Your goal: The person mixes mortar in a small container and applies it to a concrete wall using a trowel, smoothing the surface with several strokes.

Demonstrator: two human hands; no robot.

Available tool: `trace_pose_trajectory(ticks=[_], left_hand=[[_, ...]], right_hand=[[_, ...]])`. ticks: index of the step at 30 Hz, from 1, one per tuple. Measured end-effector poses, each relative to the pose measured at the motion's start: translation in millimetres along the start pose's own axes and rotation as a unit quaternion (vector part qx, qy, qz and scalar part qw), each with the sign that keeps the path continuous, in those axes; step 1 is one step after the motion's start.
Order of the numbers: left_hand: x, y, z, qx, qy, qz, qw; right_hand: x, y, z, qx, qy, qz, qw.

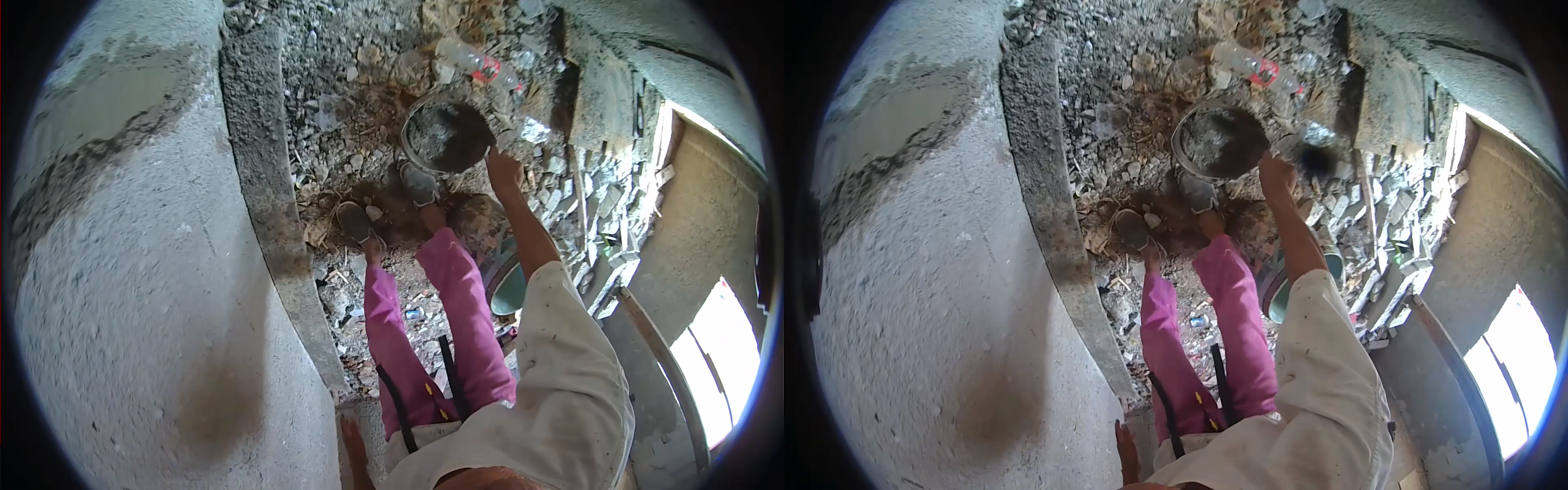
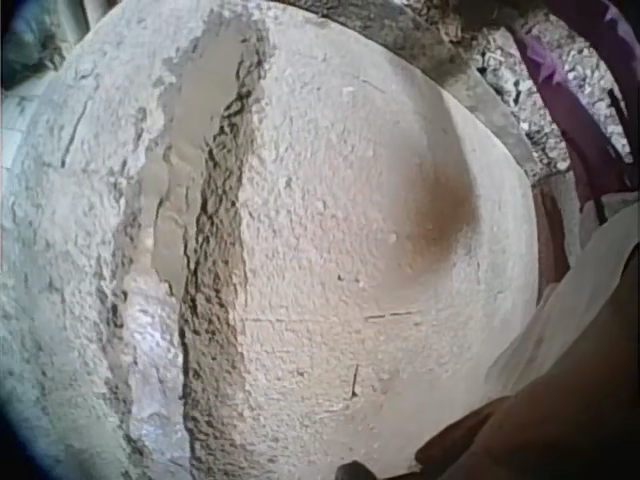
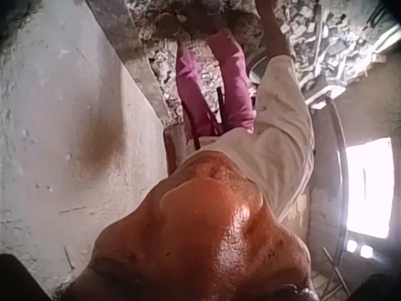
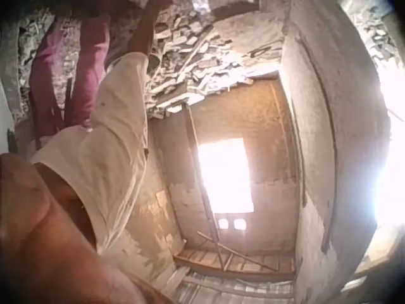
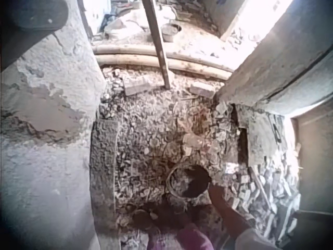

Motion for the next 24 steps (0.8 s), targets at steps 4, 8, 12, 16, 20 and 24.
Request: trace_pose_trajectory(ticks=[4,8,12,16,20,24], left_hand=[[-14.3,-18.2,22.1,-0.054,-0.114,-0.035,0.991],[13.0,-20.0,12.9,-0.059,-0.136,-0.036,0.988],[43.8,-5.6,-84.7,-0.047,-0.112,-0.001,0.993],[64.5,-7.4,-138.4,-0.034,-0.058,0.003,0.998],[42.3,-40.3,-135.6,-0.037,-0.024,-0.052,0.998],[8.5,-49.0,-141.4,-0.024,-0.065,-0.095,0.993]], right_hand=[[16.9,38.4,40.9,0.136,0.020,0.073,0.988],[16.5,52.1,31.7,0.233,0.021,0.116,0.965],[-1.1,62.9,38.8,0.285,-0.038,0.146,0.946],[0.7,77.0,36.1,0.357,-0.047,0.164,0.918],[-31.1,57.1,12.9,0.528,-0.002,0.272,0.805],[-73.2,61.4,-13.7,0.595,0.024,0.169,0.785]])
Point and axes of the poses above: each hand's wrist, its own x-axis towards the middle knuckle, its own y-axis out of the palm, z = x × y, the point moved 1 cm from there along x, towards the middle knuckle, and after that the axes turned 9 degrees about y, right-handed, at the moved point
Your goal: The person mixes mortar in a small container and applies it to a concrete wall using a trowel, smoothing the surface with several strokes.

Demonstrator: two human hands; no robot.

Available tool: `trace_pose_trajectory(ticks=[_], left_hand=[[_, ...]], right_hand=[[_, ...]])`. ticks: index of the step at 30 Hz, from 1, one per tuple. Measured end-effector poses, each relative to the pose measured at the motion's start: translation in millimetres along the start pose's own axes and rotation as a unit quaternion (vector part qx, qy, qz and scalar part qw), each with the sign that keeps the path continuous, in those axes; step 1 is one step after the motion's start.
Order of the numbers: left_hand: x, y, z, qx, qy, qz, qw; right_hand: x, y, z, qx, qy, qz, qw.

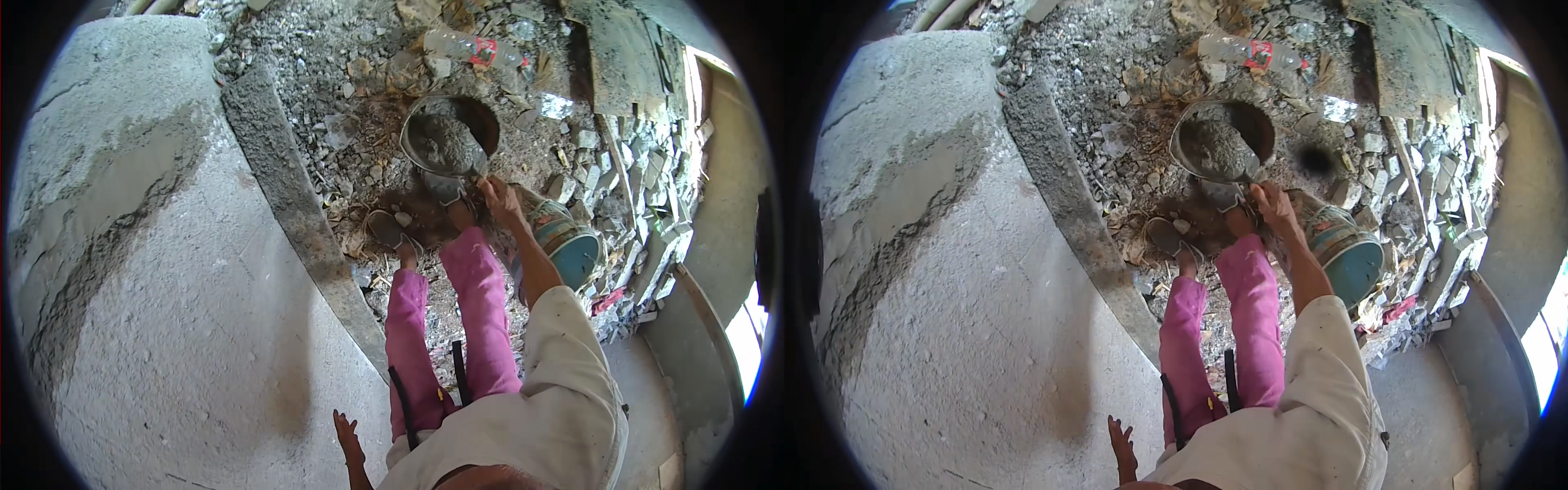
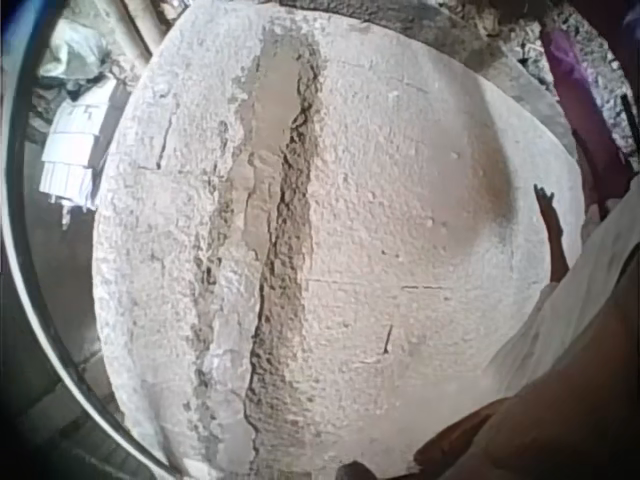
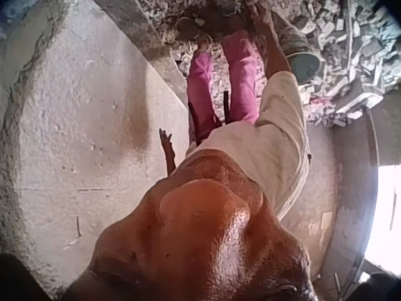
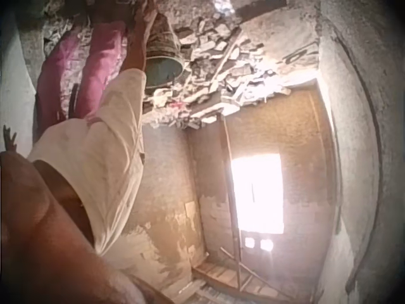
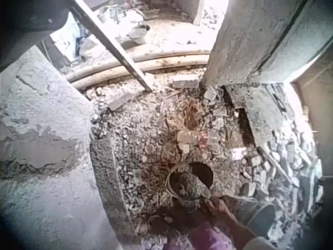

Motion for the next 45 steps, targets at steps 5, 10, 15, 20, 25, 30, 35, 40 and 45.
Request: trace_pose_trajectory(ticks=[5,10,15,20,25,30,35,40,45], left_hand=[[-26.4,1.5,-2.1,-0.025,0.172,0.041,0.984],[-59.3,-38.0,-27.6,0.074,0.336,-0.004,0.939],[-136.8,-151.7,-76.7,0.092,0.565,-0.281,0.770],[-215.1,-273.6,-75.8,0.146,0.485,-0.660,0.554],[-264.9,-371.9,-32.8,0.076,0.302,-0.872,0.378],[-267.6,-411.2,-8.4,0.073,0.130,-0.922,0.357],[-246.8,-423.4,-45.1,0.051,0.119,-0.932,0.338],[-254.3,-435.9,-36.7,0.035,0.076,-0.952,0.294],[-247.2,-431.4,-62.1,0.023,0.120,-0.945,0.302]], right_hand=[[-71.8,-28.3,41.6,-0.031,-0.224,-0.068,0.972],[-197.9,-31.7,129.5,0.017,-0.219,-0.007,0.976],[-394.7,-42.4,334.3,0.230,-0.339,0.236,0.881],[-507.6,-32.9,488.3,0.293,-0.223,0.521,0.770],[-695.1,-100.9,641.6,0.397,-0.435,0.527,0.613],[-819.0,-183.4,755.9,0.495,-0.692,0.226,0.474],[-885.4,-263.8,854.6,0.538,-0.743,-0.108,0.384],[-933.0,-248.6,925.0,0.586,-0.673,-0.279,0.354],[-980.3,-116.4,1005.2,0.297,-0.772,-0.100,0.553]])
Point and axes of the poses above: each hand's wrist, its own x-axis towards the middle knuckle, its own y-axis out of the palm, z = x × y, the point moved 1 cm from there along x, towards the middle knuckle, and after that the axes turned 9 degrees about y, right-handed, at the moved point
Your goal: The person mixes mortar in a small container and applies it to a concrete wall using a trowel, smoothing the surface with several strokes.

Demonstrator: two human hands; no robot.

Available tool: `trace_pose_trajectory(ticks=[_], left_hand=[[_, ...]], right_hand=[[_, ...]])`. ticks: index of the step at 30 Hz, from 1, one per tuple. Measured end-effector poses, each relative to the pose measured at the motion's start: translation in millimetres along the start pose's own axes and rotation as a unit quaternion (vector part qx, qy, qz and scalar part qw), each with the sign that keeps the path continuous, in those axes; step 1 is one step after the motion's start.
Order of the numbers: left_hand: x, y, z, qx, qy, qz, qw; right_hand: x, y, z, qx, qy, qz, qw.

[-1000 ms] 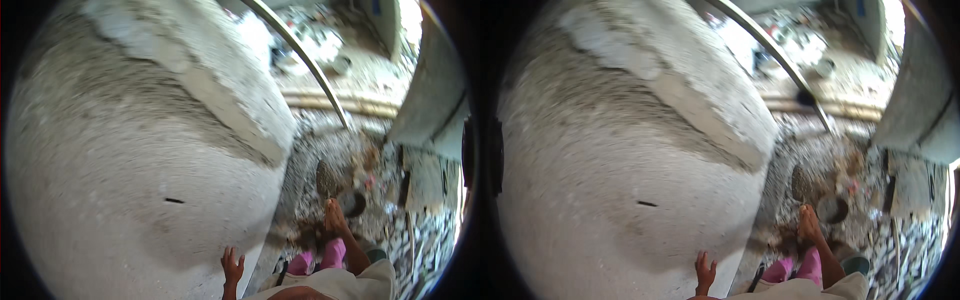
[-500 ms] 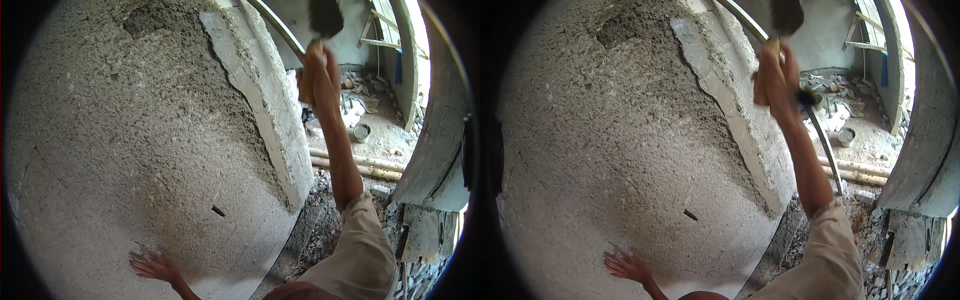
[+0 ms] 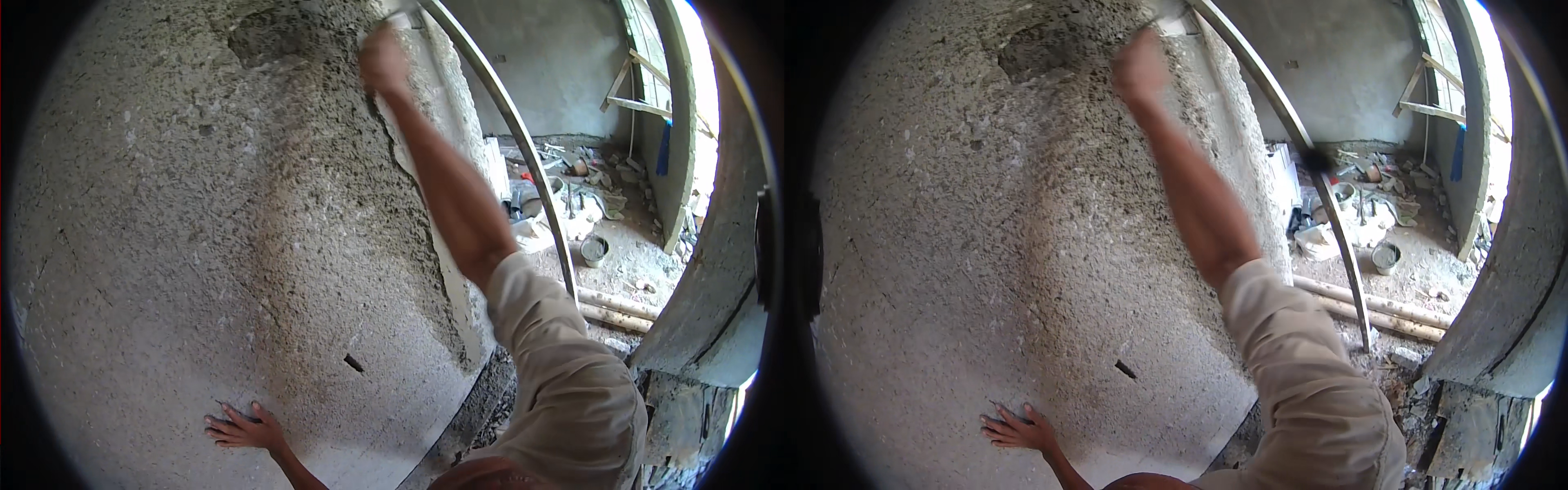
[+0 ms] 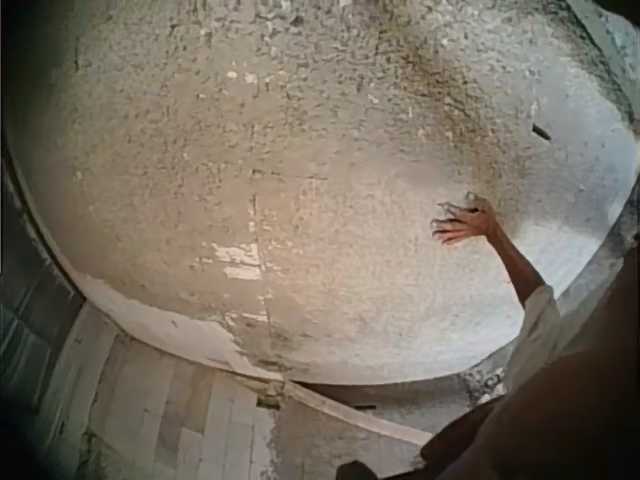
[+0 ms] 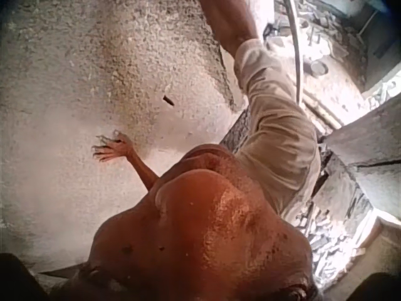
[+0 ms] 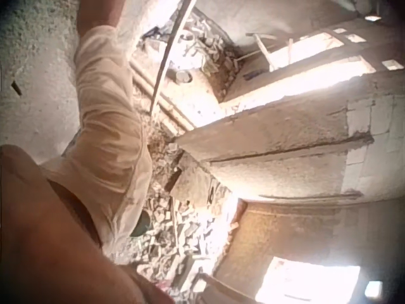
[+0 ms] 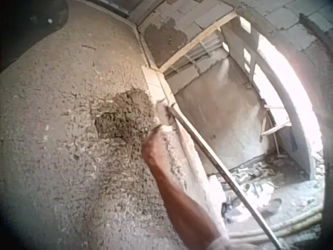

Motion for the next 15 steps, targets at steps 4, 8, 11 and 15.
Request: trace_pose_trajectory(ticks=[4,8,11,15], left_hand=[[-8.9,-13.6,36.7,0.021,0.025,0.028,0.999],[-118.3,-70.4,37.1,-0.051,-0.092,0.179,0.978],[-235.2,-190.7,14.1,-0.133,-0.304,0.458,0.824],[-324.7,-237.1,-16.5,-0.229,-0.325,0.670,0.628]], right_hand=[[-206.7,19.4,179.3,0.257,-0.080,0.331,0.904],[-239.9,-33.1,199.2,0.331,-0.218,0.230,0.889],[-181.1,-13.4,125.5,0.222,-0.207,0.136,0.943],[-109.5,-70.7,24.3,0.032,-0.039,0.138,0.989]])
Point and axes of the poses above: each hand's wrist, its own x-axis towards the middle knuckle, its own y-axis out of the palm, z = x × y, the point moved 1 cm from there along x, towards the middle knuckle, and after that the axes turned 9 degrees about y, right-handed, at the moved point
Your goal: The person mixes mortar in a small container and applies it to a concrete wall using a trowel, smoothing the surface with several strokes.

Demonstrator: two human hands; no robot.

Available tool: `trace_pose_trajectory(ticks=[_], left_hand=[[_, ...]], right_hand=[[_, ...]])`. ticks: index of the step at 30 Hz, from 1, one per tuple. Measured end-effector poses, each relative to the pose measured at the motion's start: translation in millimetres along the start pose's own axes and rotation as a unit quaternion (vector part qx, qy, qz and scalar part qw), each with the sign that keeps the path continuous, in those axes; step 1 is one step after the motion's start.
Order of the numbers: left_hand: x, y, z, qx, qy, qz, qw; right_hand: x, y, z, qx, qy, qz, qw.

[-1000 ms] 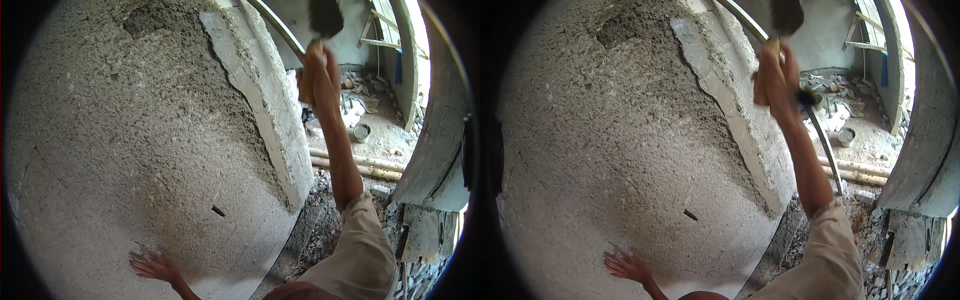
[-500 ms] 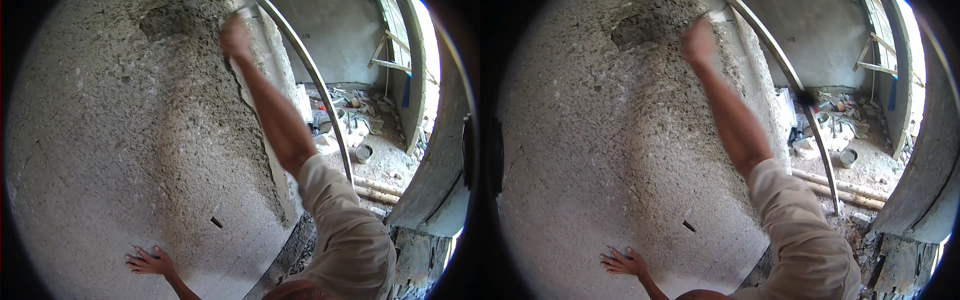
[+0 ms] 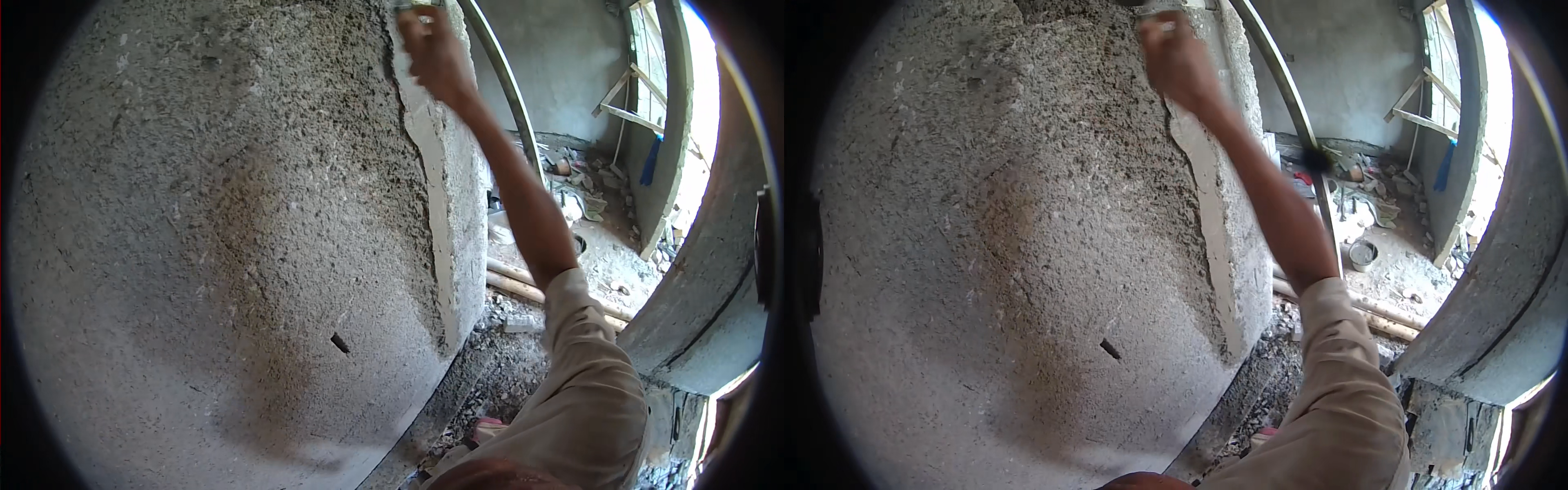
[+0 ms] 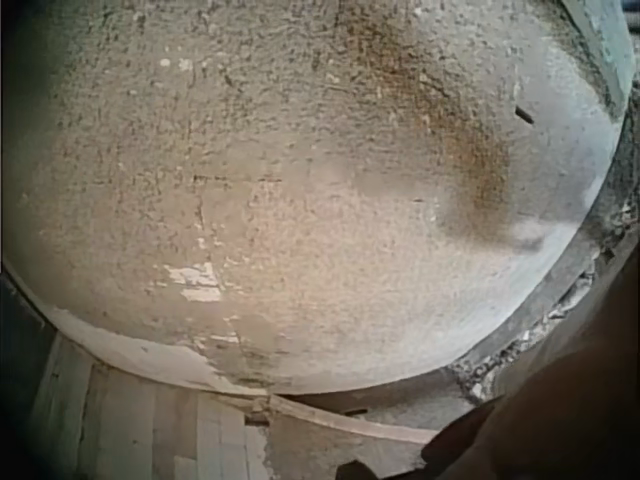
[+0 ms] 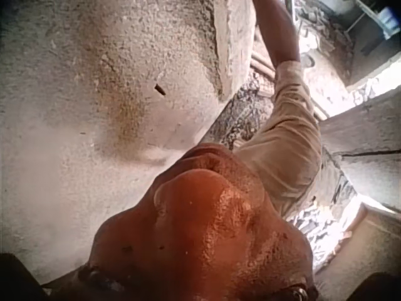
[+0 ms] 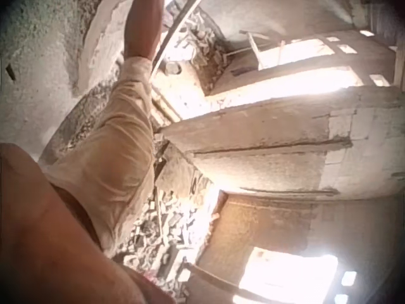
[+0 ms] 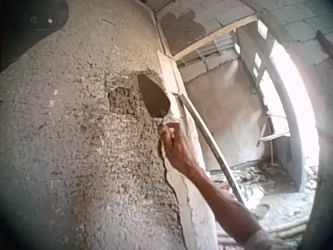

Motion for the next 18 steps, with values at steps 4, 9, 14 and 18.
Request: trace_pose_trajectory(ticks=[4,9,14,18], left_hand=[[35.9,13.5,-16.0,-0.014,0.069,0.107,0.992],[87.1,-0.3,-72.6,-0.017,0.159,0.153,0.975],[112.6,24.7,-152.4,-0.042,0.227,0.170,0.958],[103.8,60.8,-213.0,-0.083,0.231,0.195,0.949]], right_hand=[[66.4,-65.1,-42.2,0.152,0.071,0.029,0.985],[120.5,-51.8,-56.9,0.124,0.095,0.063,0.986],[148.3,20.9,-108.1,0.128,0.067,0.131,0.981],[89.5,68.2,-157.4,0.200,0.067,0.053,0.976]])
Point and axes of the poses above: each hand's wrist, its own x-axis towards the middle knuckle, its own y-axis out of the palm, z = x × y, the point moved 1 cm from there along x, towards the middle knuckle, and after that the axes turned 9 degrees about y, right-handed, at the moved point
